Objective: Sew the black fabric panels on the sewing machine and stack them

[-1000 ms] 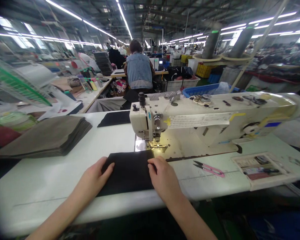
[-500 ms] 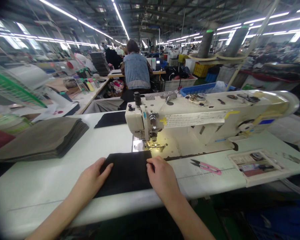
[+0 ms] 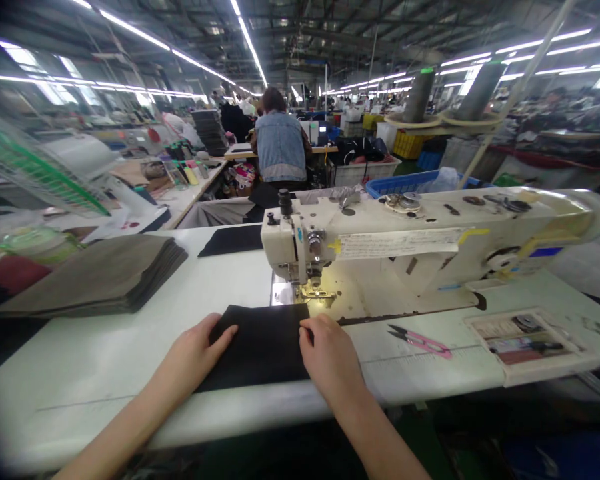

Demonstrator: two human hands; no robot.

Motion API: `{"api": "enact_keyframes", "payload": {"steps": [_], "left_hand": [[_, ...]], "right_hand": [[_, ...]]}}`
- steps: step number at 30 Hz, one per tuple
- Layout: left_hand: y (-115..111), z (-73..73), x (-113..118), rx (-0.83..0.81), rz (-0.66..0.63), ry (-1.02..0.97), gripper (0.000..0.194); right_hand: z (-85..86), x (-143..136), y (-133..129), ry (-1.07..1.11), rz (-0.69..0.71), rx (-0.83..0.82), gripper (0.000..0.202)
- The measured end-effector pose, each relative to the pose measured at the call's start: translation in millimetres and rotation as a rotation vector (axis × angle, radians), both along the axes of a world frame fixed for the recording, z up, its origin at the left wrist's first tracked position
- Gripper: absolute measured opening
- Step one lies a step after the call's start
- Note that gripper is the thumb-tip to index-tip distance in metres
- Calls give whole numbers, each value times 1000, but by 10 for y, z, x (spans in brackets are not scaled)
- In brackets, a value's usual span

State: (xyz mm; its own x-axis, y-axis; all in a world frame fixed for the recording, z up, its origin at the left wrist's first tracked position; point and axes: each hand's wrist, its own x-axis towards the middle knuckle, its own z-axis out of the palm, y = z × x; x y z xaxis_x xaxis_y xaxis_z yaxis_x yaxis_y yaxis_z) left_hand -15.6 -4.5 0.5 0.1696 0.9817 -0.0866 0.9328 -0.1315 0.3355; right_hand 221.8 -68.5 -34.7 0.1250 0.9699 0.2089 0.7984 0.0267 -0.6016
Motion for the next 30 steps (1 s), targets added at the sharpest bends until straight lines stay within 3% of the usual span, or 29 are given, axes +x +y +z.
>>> {"api": "enact_keyframes", "payload": {"steps": [8, 21, 23, 26, 28, 30], "left_hand": [[102, -30, -113, 14, 94, -166, 21], [57, -38, -83, 7, 82, -57, 13], [46, -25, -96, 88, -6, 29, 18], [75, -18, -110, 243, -425, 76, 41], [95, -41, -62, 238, -661, 26, 47], [67, -98, 48, 207, -670, -11, 43]], "right_hand": [[-199, 40, -45, -102, 72, 262, 22], [-203, 63, -37, -191, 97, 271, 22], [-213, 69, 3, -182, 157, 285, 27], [-206, 13, 93, -136, 350, 265, 53], [-164, -97, 147, -134, 408, 199, 60], [-107, -257, 174, -166, 327, 137, 50]]}}
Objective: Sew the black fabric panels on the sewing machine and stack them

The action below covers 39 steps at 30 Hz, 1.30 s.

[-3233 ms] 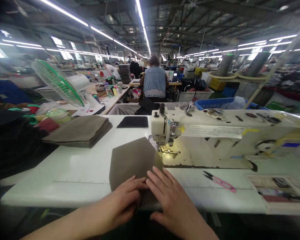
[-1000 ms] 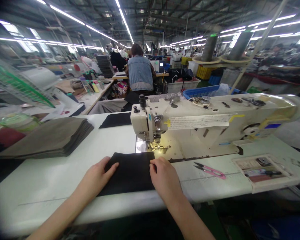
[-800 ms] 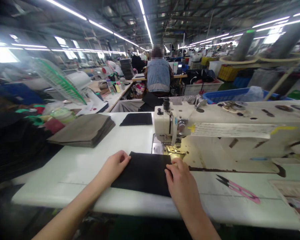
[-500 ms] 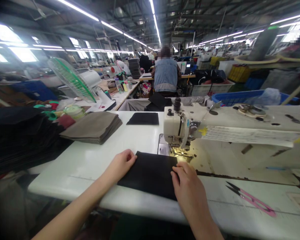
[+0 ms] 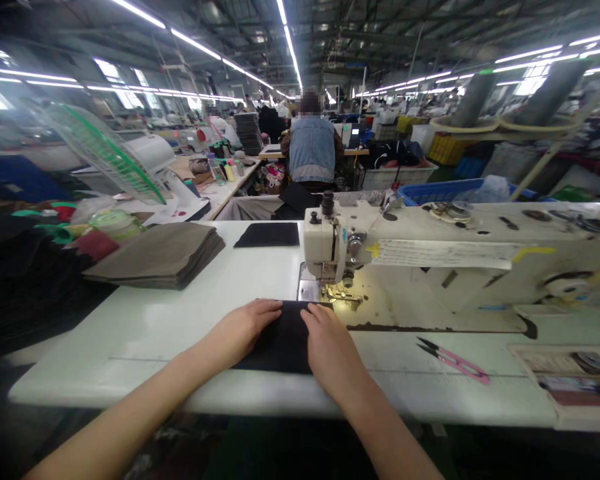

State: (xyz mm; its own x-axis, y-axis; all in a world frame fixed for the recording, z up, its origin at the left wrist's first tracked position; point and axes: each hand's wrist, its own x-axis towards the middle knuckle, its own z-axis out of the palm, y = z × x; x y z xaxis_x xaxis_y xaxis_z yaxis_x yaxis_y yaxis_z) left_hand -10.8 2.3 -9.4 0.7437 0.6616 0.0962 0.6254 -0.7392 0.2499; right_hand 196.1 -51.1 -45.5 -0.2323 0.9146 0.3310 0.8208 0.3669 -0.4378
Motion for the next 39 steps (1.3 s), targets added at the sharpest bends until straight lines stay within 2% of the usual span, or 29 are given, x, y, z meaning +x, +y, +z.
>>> {"api": "enact_keyframes", "payload": {"steps": [2, 5, 8, 12, 15, 18, 26, 39], "left_hand": [[-89, -88, 131, 29, 116, -25, 41], [-270, -233, 234, 137, 227, -21, 47], [-379, -291, 186, 169, 242, 42, 54], [-379, -176, 191, 109, 250, 90, 55], [-311, -73, 358, 45, 120, 54, 54], [-186, -53, 504, 1, -28, 38, 60], [189, -81, 465, -14, -106, 60, 62], [259, -99, 454, -7, -126, 37, 63]], "right_hand": [[30, -161, -8, -25, -122, 5, 40], [-26, -249, -93, -46, -159, 58, 44], [-137, -67, -246, -68, -159, 95, 45], [-175, 318, -415, -86, -82, 120, 40], [-139, 453, -415, -96, -22, 118, 38], [-114, 456, -308, -96, -29, 123, 37], [-146, 424, -30, -33, -48, 168, 33], [-138, 403, -20, -23, -60, 178, 33]]}}
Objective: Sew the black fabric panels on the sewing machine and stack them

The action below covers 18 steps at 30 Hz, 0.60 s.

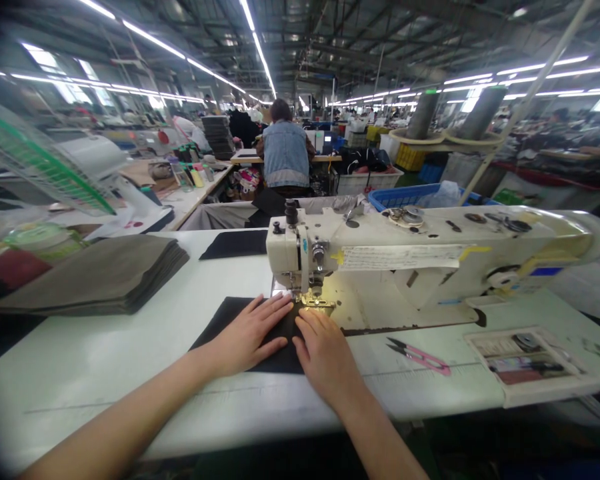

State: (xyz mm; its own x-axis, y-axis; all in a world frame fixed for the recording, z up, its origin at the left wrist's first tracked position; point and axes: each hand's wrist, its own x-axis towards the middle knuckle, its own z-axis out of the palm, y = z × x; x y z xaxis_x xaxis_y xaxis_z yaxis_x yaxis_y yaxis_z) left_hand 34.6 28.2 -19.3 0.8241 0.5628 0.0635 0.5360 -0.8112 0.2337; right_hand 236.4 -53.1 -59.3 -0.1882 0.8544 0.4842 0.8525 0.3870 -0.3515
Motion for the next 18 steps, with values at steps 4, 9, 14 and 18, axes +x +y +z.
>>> {"api": "enact_keyframes", "payload": {"steps": [4, 9, 14, 18], "left_hand": [[27, 2, 8, 8, -5, 17, 63], [92, 19, 18, 16, -13, 19, 65], [-139, 74, -35, 7, -52, 13, 52], [-497, 113, -129, -34, -239, -36, 47]], "right_hand": [[31, -3, 10, -9, -8, -21, 33], [56, 0, 49, -16, -13, -26, 33], [40, 24, -182, -54, 24, 15, 34], [24, 61, -512, -97, 87, 49, 34]]}}
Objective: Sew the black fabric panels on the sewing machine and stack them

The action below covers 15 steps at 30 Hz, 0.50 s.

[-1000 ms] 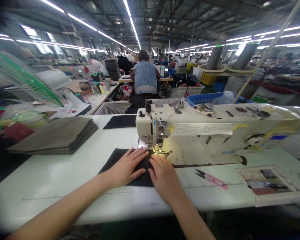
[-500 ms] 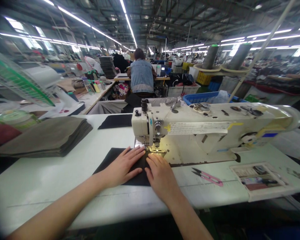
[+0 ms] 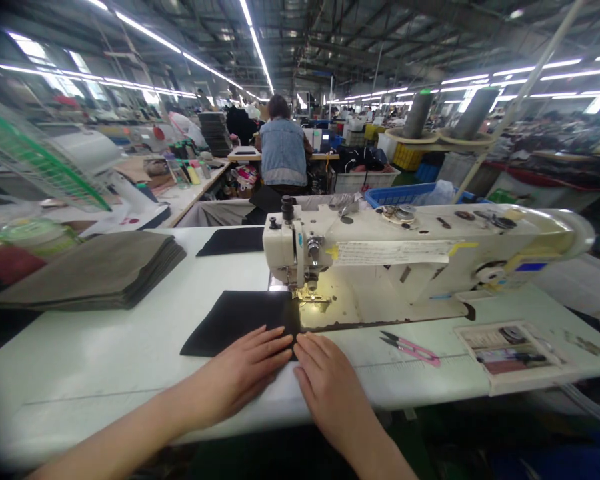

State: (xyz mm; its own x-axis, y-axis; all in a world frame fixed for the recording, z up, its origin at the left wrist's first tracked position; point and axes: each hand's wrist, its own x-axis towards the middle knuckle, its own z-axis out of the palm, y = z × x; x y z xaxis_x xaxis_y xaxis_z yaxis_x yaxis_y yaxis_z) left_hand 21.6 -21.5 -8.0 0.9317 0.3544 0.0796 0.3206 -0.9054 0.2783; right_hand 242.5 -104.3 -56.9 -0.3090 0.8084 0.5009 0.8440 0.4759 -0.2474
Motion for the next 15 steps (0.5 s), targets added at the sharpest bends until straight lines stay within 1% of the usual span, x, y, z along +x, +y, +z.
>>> {"api": "enact_keyframes", "payload": {"steps": [2, 5, 11, 15], "left_hand": [[-97, 10, -33, -1, -12, -14, 47], [-73, 10, -45, 8, 9, -4, 46], [254, -49, -22, 9, 47, -48, 45], [458, -48, 16, -17, 76, -41, 44]], "right_hand": [[2, 17, -84, -8, 19, 3, 34], [19, 36, -41, -1, 20, 3, 32], [86, 47, 332, 31, 11, -8, 25], [135, 46, 537, 22, -17, -48, 23]]}}
